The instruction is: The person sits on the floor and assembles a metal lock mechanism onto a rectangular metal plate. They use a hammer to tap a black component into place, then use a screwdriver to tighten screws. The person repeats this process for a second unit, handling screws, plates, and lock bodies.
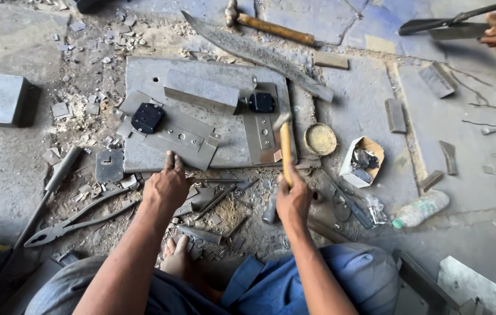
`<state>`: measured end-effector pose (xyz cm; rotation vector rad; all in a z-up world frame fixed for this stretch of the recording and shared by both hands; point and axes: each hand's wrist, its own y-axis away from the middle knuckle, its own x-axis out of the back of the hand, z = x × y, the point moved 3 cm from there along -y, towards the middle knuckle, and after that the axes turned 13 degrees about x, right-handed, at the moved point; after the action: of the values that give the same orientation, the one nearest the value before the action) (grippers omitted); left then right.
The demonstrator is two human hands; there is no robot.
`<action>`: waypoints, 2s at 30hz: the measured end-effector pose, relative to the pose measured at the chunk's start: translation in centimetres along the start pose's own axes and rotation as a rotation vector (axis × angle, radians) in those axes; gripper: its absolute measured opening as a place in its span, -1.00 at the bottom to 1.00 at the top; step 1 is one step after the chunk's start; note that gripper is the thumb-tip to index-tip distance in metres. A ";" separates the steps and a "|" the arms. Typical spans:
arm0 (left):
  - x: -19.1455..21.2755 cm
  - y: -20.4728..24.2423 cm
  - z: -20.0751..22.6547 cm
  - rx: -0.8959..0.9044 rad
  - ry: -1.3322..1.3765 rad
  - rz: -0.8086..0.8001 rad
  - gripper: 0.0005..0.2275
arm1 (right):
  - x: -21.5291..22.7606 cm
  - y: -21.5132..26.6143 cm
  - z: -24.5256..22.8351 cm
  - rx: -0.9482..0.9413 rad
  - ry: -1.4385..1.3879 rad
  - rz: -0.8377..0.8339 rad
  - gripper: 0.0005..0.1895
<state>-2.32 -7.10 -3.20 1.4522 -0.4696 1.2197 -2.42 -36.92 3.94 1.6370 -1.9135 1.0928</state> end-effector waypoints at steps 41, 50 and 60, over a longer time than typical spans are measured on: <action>-4.0 -5.3 -4.4 -0.182 -0.057 0.123 -0.14 | 27.0 -3.6 35.2 0.250 1.136 -0.668 -0.40; -1.9 -3.1 -2.6 -0.209 -0.047 0.106 -0.16 | 30.1 -4.0 33.3 0.163 0.594 -0.237 -0.19; -1.3 -2.2 -1.7 -0.195 -0.104 0.145 -0.10 | 23.3 -10.6 18.5 0.163 0.640 -0.389 -0.11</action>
<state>-1.68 -5.41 -5.70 1.3368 -0.7546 1.1798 5.55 -66.21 12.63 1.4158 -1.0773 1.4045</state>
